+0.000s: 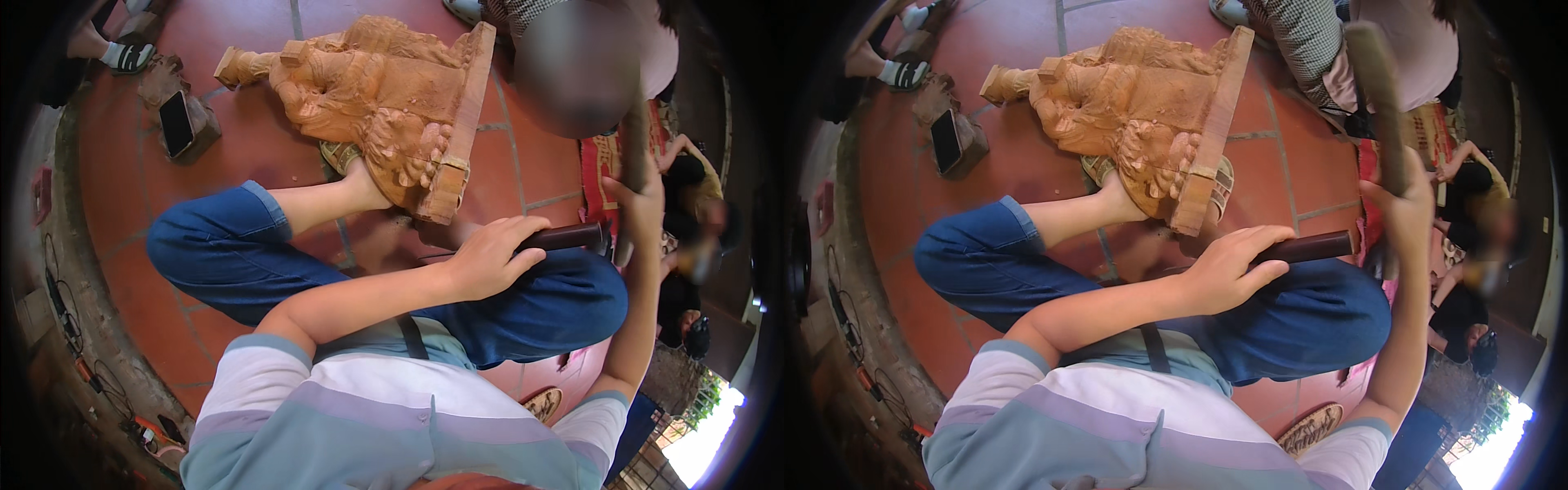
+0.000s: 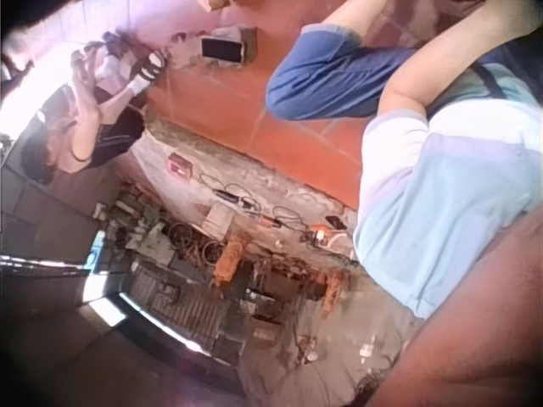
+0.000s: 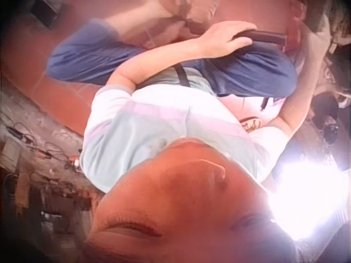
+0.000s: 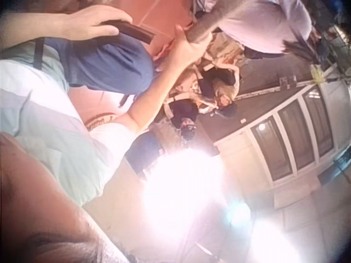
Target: The person sits on the floor and carves a wooden sculpture using a chisel and mallet. They repeatedly strike the chisel to shape the wood, occasionally pausing to adjust the tool or inspect the work.
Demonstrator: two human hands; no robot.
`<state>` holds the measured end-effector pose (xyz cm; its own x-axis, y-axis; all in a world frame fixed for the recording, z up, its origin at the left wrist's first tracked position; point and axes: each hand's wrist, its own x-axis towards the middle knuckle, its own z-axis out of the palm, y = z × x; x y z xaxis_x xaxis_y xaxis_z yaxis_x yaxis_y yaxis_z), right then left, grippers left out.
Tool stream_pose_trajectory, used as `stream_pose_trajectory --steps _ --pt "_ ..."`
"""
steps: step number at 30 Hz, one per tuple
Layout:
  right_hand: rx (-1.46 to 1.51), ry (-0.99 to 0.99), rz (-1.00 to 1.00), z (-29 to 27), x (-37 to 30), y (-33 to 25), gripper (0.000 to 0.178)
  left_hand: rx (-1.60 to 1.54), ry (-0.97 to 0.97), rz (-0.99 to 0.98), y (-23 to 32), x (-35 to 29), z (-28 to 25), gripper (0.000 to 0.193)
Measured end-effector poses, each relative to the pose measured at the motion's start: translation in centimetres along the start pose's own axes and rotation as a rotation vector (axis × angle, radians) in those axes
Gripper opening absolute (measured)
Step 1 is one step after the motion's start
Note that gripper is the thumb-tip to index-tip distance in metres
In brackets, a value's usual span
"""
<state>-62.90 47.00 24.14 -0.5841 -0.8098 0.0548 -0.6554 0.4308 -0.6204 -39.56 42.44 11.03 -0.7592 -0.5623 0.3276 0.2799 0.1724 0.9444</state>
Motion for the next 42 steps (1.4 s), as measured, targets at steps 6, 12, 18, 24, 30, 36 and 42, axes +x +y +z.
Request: stream_pose_trajectory --steps 6,12,18,24,30,36,42 --pt "0.148 -0.307 0.092 3.8 4.4 1.1 0.05 -0.012 -0.064 -0.35 0.8 0.3 -2.6 0.038" --pt "0.208 -0.279 -0.04 3.7 5.3 2.0 0.046 -0.017 0.044 -0.246 0.9 2.7 -3.4 0.035" --pt "-0.114 -0.213 0.021 1.4 0.1 2.4 0.041 0.007 0.103 -0.082 0.0 3.8 -2.1 0.039" --pt "-0.072 -0.027 -0.007 -0.5 -2.2 3.5 0.036 0.059 0.234 0.058 -2.0 6.8 -1.4 0.036" --pt "-0.019 -0.053 0.117 0.8 -0.4 3.8 0.025 0.149 0.398 0.067 -3.9 10.6 -2.6 0.037" --pt "-0.066 -0.105 0.155 0.9 1.2 4.7 0.03 0.149 0.392 0.064 -6.3 12.1 -2.8 0.036" --pt "-0.028 -0.066 0.112 0.1 1.5 5.6 0.034 0.1 0.4 0.011 -6.7 13.3 -2.8 0.039"
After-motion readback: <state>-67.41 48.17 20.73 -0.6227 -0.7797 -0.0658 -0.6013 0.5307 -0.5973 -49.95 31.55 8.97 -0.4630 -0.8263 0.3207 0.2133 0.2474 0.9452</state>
